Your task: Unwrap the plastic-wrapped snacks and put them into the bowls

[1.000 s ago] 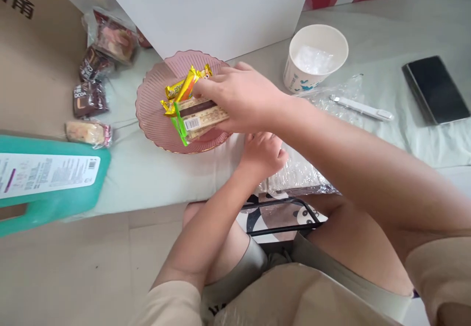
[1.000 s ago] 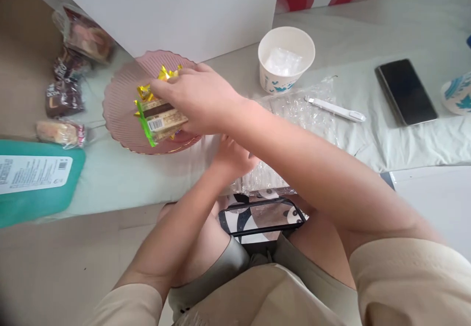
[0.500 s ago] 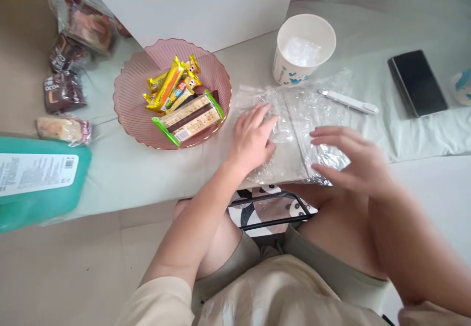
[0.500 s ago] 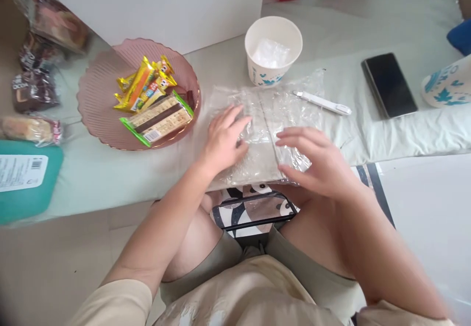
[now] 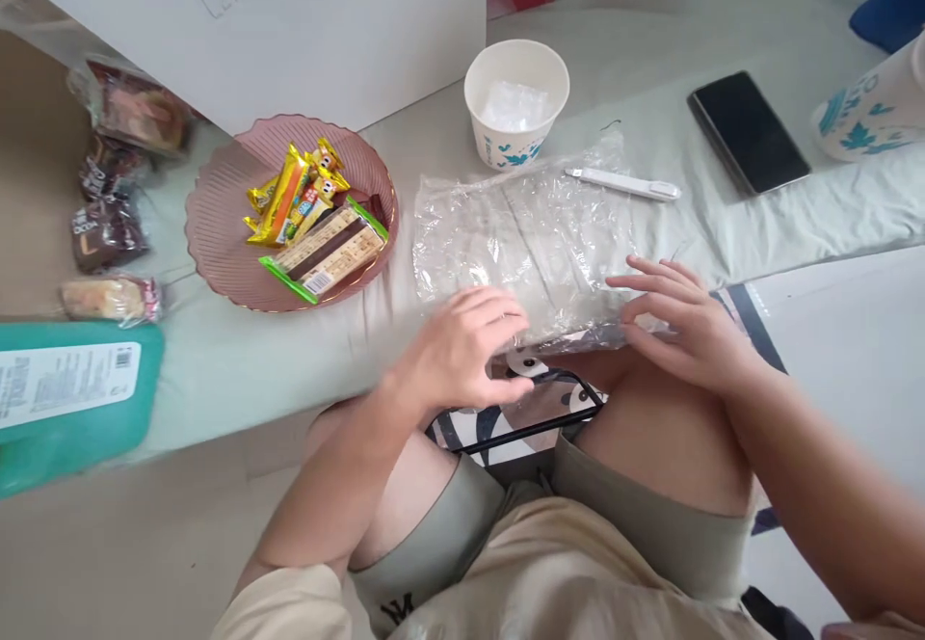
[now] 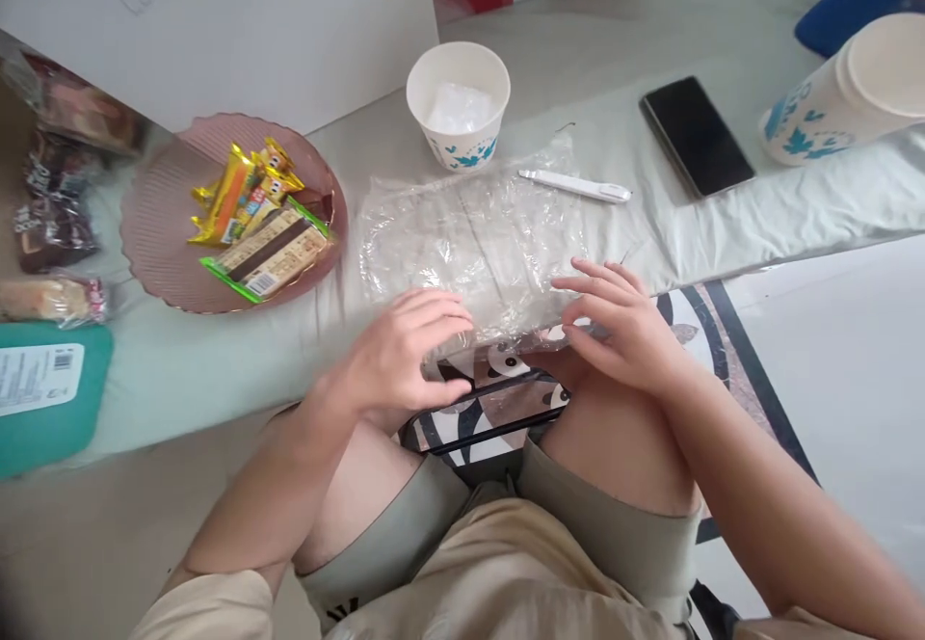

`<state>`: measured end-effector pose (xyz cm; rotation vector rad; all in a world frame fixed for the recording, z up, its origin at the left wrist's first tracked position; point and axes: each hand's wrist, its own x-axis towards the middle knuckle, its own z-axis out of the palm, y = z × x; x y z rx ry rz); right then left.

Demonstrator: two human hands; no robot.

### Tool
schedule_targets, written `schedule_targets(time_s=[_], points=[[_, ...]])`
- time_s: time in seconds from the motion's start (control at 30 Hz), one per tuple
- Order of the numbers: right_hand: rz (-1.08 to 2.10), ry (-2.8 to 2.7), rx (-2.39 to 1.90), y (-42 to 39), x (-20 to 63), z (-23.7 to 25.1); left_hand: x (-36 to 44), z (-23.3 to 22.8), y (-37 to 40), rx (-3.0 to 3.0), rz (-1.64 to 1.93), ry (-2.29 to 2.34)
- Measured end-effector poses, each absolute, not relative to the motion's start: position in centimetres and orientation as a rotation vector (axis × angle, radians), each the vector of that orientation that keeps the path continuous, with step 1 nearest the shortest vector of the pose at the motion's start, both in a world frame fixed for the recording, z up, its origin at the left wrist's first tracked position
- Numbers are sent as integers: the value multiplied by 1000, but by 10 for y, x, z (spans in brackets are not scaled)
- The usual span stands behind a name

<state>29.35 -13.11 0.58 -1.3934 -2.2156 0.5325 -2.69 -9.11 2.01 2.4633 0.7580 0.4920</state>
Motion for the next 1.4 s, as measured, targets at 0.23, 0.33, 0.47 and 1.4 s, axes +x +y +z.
schedule_targets(time_s=[0.23,0.33,0.47,1.4], points=[[847,-1350,-1265,-109,278,28,-40,10,-106,2649,381,837],[803,-1210,-1204,-94,267,27,-47,2,-100,2560,586,863],[825,-1178,-1222,-92,268,17,-45,-4,-87,2352,880,1012],[1049,-2468,-1636,-95,291,19,-3,-5,-13,1474,750,1445]])
